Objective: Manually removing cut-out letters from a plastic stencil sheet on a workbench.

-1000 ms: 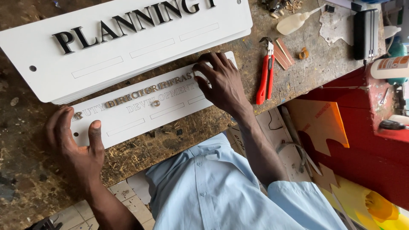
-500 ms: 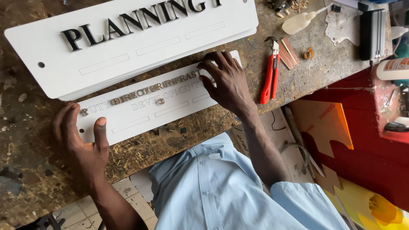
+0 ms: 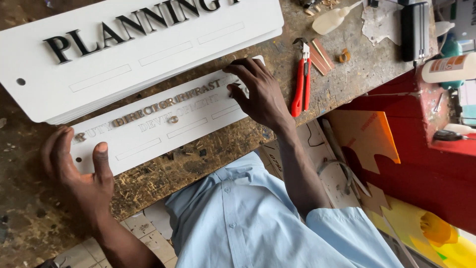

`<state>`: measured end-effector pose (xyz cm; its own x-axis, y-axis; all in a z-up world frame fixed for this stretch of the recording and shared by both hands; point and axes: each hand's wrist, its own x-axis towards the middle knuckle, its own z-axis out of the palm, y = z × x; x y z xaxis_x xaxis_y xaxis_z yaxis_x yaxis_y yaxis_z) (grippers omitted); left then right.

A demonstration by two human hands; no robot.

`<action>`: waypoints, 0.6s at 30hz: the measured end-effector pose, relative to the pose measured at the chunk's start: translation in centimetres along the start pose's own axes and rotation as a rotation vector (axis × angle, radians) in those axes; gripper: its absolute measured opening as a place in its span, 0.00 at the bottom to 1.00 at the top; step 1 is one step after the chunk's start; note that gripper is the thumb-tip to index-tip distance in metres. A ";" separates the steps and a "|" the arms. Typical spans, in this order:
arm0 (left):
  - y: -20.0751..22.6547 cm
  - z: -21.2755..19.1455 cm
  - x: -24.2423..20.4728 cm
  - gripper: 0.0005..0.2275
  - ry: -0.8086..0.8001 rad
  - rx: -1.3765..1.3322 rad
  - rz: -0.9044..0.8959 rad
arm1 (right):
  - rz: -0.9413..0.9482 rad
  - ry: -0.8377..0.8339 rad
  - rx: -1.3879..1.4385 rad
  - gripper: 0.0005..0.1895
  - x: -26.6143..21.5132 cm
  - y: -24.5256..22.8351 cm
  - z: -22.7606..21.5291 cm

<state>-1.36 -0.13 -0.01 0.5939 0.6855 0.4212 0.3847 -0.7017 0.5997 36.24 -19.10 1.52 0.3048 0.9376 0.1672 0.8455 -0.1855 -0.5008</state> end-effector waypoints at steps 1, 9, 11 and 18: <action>0.0 0.3 0.2 0.23 -0.003 -0.005 0.003 | 0.005 0.002 -0.003 0.17 -0.5 0.6 -0.4; -0.3 0.3 -0.2 0.25 0.006 0.063 0.002 | 0.057 0.074 -0.078 0.12 -2.7 0.3 -1.1; 0.3 0.2 0.2 0.24 0.000 0.044 0.009 | 0.025 0.065 -0.085 0.13 -2.6 0.0 -0.9; 1.5 -0.2 0.6 0.23 0.017 0.010 0.015 | -0.035 0.022 -0.060 0.08 -2.1 -0.7 -0.6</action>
<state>-0.57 -0.71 1.23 0.5880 0.6777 0.4416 0.3826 -0.7140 0.5864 35.26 -21.14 2.07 0.2836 0.9372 0.2031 0.8803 -0.1704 -0.4428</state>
